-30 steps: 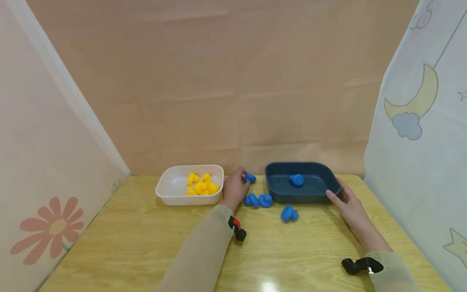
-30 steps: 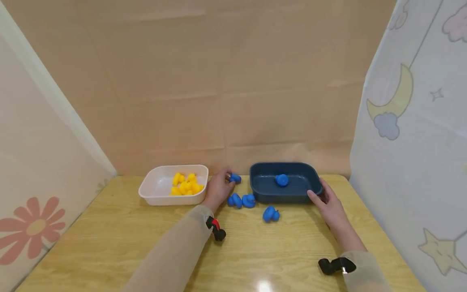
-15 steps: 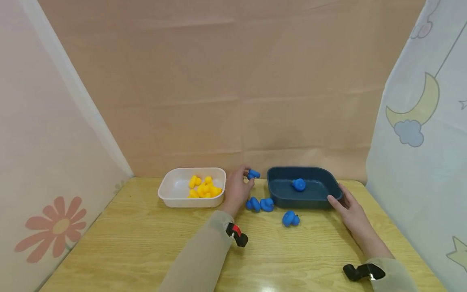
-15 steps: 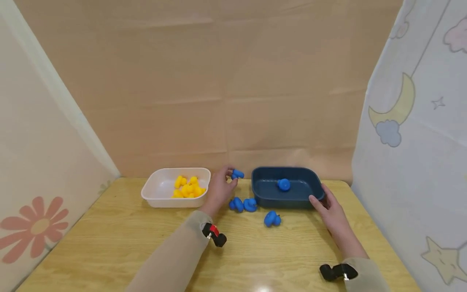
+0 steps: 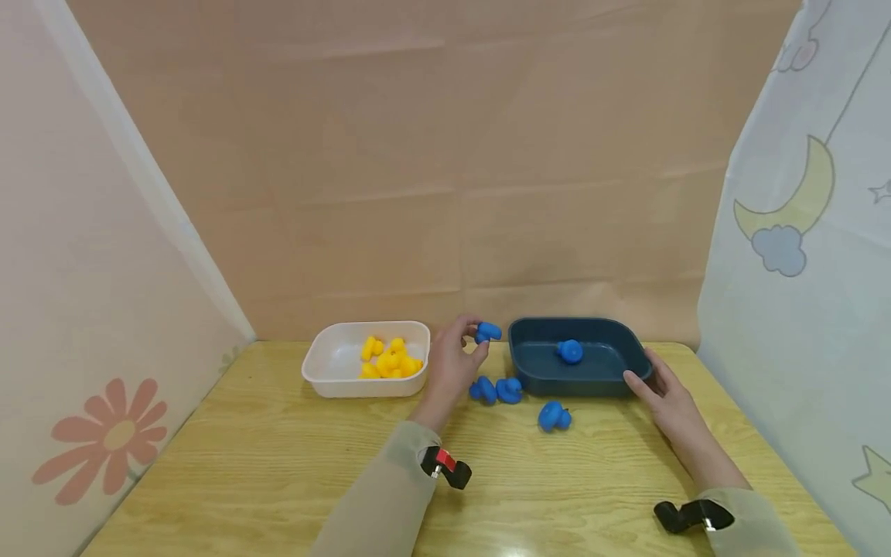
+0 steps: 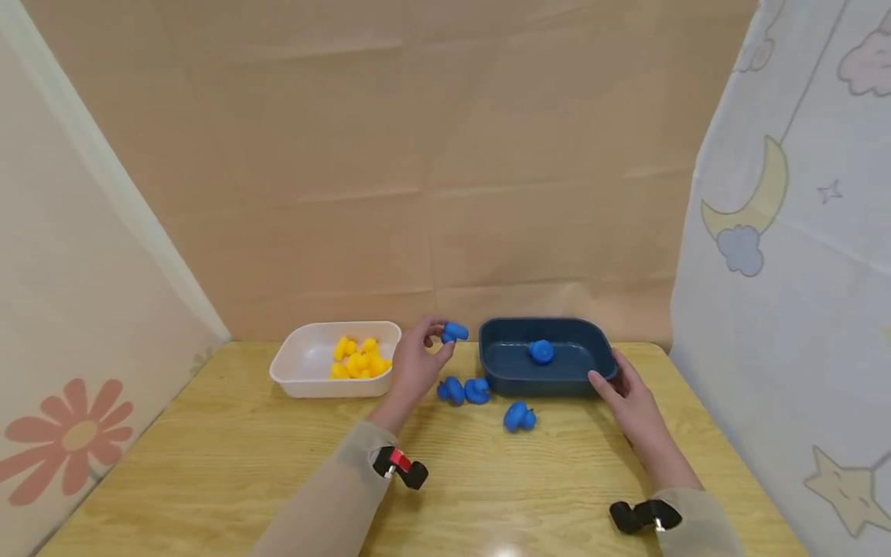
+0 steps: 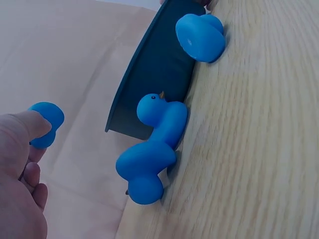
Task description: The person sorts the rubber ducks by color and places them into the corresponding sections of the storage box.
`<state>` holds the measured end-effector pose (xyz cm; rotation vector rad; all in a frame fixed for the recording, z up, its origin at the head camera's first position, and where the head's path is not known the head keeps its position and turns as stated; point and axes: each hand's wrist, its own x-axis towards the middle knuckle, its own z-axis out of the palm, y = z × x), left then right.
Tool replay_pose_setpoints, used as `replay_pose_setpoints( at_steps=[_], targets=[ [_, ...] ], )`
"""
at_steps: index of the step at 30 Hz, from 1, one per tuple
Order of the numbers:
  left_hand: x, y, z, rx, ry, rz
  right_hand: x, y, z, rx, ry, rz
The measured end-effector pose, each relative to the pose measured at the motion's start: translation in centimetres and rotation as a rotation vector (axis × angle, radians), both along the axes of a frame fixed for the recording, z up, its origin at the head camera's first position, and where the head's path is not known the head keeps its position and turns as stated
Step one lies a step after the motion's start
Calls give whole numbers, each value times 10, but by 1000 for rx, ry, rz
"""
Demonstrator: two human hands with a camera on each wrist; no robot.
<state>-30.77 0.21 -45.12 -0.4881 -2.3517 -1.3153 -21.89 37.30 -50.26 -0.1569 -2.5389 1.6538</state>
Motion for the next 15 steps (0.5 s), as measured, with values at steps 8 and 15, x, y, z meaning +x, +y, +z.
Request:
replay_pose_setpoints(
  at_steps=[8, 15],
  targets=[
    [7, -1, -1, -9, 53, -32, -3, -2, -3, -35, -7, 9],
    [12, 6, 0, -29, 60, -42, -7, -5, -3, -29, -5, 10]
  ],
)
